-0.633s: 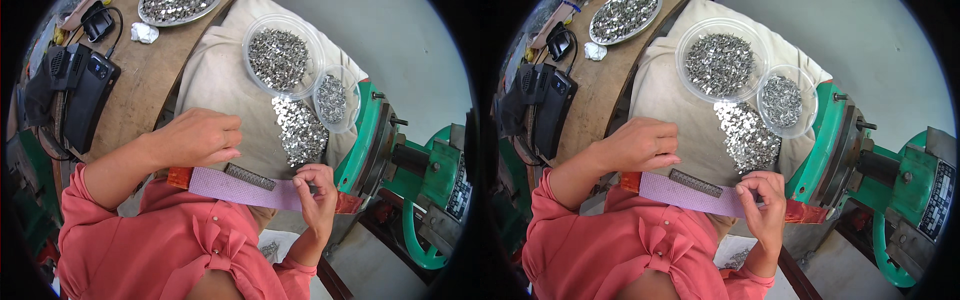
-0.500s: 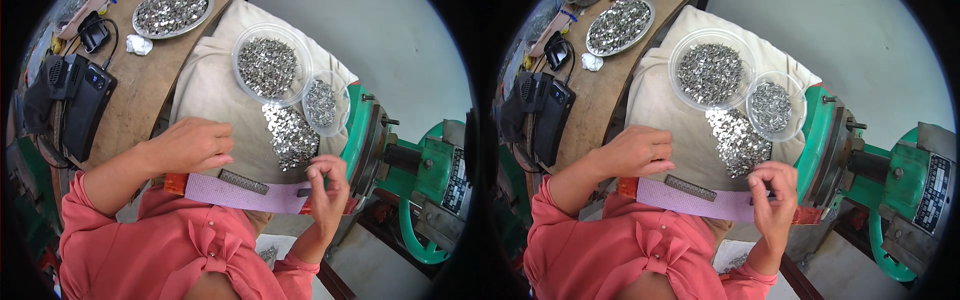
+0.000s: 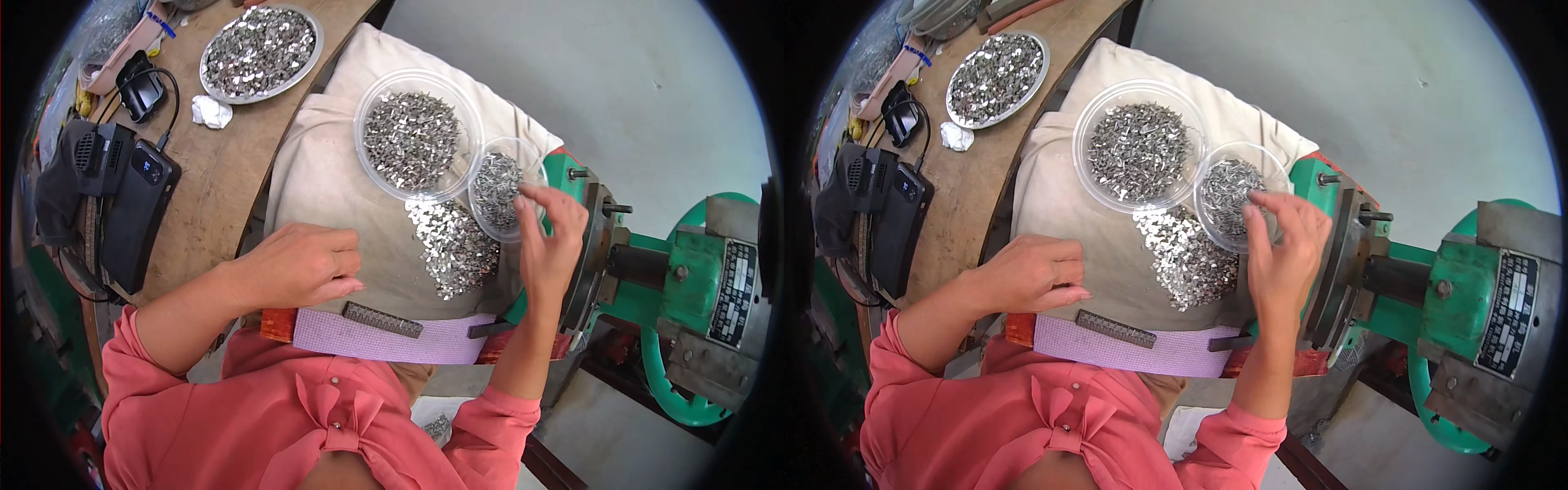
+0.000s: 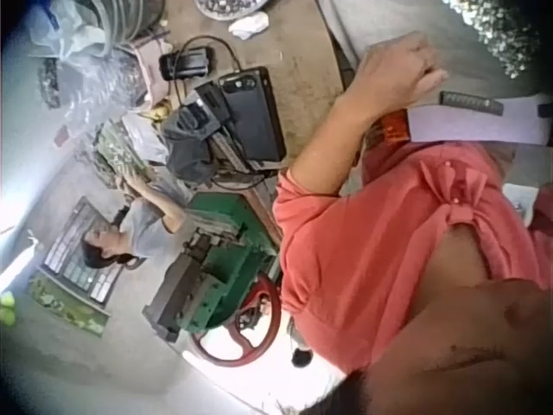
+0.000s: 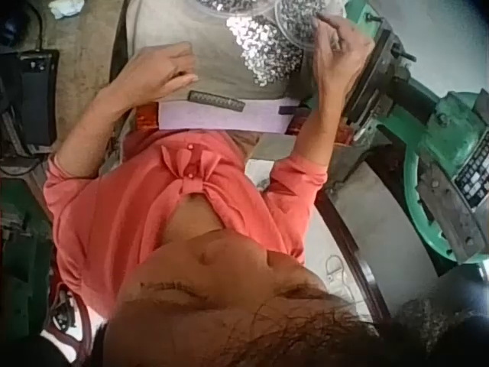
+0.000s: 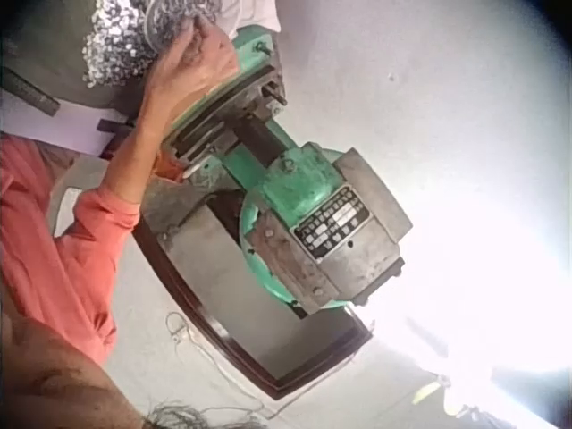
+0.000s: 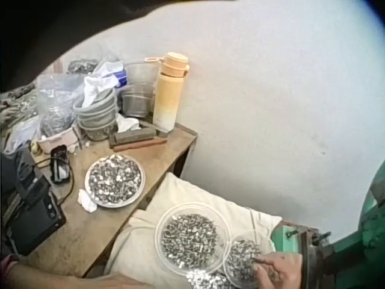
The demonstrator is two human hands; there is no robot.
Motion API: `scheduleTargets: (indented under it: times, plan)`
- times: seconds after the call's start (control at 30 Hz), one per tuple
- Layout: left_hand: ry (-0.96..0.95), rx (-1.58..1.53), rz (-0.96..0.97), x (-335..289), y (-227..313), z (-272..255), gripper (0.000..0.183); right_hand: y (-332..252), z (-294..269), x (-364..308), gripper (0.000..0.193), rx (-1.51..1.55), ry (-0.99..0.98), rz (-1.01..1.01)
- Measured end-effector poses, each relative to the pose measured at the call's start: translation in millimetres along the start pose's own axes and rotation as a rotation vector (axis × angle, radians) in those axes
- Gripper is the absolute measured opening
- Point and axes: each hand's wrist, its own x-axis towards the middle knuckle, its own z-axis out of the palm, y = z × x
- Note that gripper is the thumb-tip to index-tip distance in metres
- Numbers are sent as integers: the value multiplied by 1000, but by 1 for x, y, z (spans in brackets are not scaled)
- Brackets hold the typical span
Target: The person assembles small metal components onto a metal carrier strip using a manual press machine.
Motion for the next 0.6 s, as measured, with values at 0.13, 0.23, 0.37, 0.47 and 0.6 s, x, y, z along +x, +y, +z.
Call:
scheduleTargets:
  times: [0.13, 0.23, 0.37, 0.47, 0.6]
  plan:
    - [18, 0, 13, 1, -2, 0, 27, -31, -12, -39, 15, 231, -210, 66]
    - [23, -8, 18, 2, -1, -1, 27, -44, -9, -68, 19, 286, -313, 65]
    - [22, -5, 15, 2, -1, 0, 27, -50, 5, -90, 20, 244, -309, 63]
    - [15, 16, 14, 3, 0, 0, 27, -53, 12, -95, 22, 181, -280, 35]
    - [-5, 23, 14, 3, 0, -1, 27, -57, 13, -93, 21, 138, -273, 1]
